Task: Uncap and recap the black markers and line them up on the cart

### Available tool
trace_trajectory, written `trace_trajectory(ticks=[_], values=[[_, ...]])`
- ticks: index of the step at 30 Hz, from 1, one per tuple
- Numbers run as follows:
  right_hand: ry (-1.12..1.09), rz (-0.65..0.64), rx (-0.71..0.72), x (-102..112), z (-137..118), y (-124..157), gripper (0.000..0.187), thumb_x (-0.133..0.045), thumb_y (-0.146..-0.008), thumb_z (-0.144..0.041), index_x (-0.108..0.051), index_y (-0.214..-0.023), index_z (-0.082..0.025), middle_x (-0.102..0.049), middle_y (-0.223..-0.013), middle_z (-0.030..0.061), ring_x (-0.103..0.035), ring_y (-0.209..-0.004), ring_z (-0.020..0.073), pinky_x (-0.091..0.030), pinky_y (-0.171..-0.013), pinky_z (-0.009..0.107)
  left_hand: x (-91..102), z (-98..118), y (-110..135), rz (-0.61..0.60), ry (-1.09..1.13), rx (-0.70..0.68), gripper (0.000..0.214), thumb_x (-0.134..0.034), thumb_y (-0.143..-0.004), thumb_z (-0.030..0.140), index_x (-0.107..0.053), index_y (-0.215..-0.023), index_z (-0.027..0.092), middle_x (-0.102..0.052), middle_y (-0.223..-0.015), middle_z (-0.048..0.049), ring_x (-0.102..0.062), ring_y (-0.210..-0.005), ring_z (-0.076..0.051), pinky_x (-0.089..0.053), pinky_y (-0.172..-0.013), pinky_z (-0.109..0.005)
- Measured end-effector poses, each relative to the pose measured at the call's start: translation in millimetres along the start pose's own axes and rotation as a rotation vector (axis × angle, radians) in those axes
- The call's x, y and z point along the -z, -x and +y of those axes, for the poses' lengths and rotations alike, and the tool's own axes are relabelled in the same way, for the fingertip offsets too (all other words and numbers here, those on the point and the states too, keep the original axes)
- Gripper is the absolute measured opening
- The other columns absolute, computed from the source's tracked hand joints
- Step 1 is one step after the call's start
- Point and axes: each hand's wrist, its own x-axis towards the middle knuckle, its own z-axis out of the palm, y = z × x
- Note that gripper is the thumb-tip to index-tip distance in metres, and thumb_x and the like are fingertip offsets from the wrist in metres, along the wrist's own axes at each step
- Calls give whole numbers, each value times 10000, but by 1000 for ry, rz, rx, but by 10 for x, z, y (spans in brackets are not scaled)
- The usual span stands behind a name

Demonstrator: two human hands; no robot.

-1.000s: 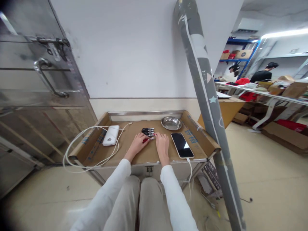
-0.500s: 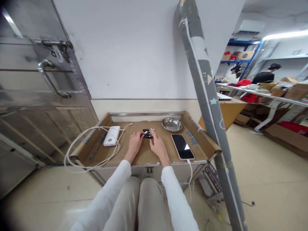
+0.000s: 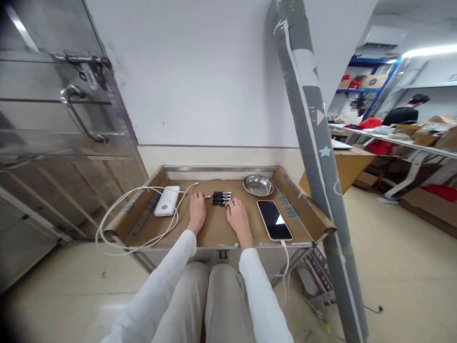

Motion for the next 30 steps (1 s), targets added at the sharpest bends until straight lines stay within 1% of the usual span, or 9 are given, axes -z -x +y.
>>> trace_trajectory(ticks=[3,6,9,11,14,20,25,30], values=[[27,-13,-3,-1,-1,-8,179,-415,-877,-139,-575,-945,-181,-587,-955,65,-499,-910,204,-377,-854,316,-10,-13,33,8,6,-69,262,-312,-863,18,-529,-961,126,-559,-989,-121,-528,-945,-225,-437,-853,-371],[68,-12,-1,-18,10,-16,189,-430,-878,-159,-566,-1009,-182,-589,-973,71,-498,-924,209,-371,-845,314,2,-10,97,3,115,-199,288,-328,-838,-8,-527,-975,150,-552,-983,-96,-522,-962,-212,-434,-888,-368],[103,-10,-7,-49,31,-25,192,-444,-884,-192,-572,-1028,-194,-586,-970,70,-497,-930,216,-366,-830,316,15,12,165,-44,245,-370,232,-372,-857,40,-529,-971,169,-553,-989,-81,-518,-988,-210,-428,-923,-380],[114,-7,-16,-64,42,-31,176,-449,-888,-205,-581,-1004,-197,-587,-960,69,-498,-922,219,-364,-816,316,12,24,191,-86,292,-422,172,-409,-874,92,-533,-964,169,-553,-999,-86,-518,-1005,-217,-429,-932,-396],[103,-7,-14,-70,48,-34,157,-452,-888,-199,-588,-966,-194,-592,-946,66,-503,-911,214,-359,-806,311,-11,24,190,-142,341,-412,117,-433,-890,147,-543,-922,174,-559,-972,-82,-527,-993,-216,-440,-917,-401],[41,-21,5,-46,41,-32,151,-444,-896,-200,-593,-921,-194,-607,-920,67,-515,-885,211,-371,-798,315,-97,2,142,-192,500,-364,102,-486,-871,142,-573,-899,186,-572,-950,-59,-554,-952,-189,-458,-901,-369],[-98,-18,37,-38,46,-29,165,-438,-893,-185,-602,-899,-198,-614,-910,68,-524,-885,209,-411,-817,329,-136,-9,128,-228,596,-367,108,-510,-858,127,-601,-884,179,-584,-958,-63,-571,-928,-181,-462,-903,-354],[-212,-38,74,-50,67,-25,185,-442,-885,-168,-618,-933,-202,-624,-941,71,-530,-904,216,-435,-836,352,-106,2,130,-258,640,-387,118,-505,-856,116,-599,-883,182,-599,-961,-57,-579,-930,-177,-467,-900,-347]])
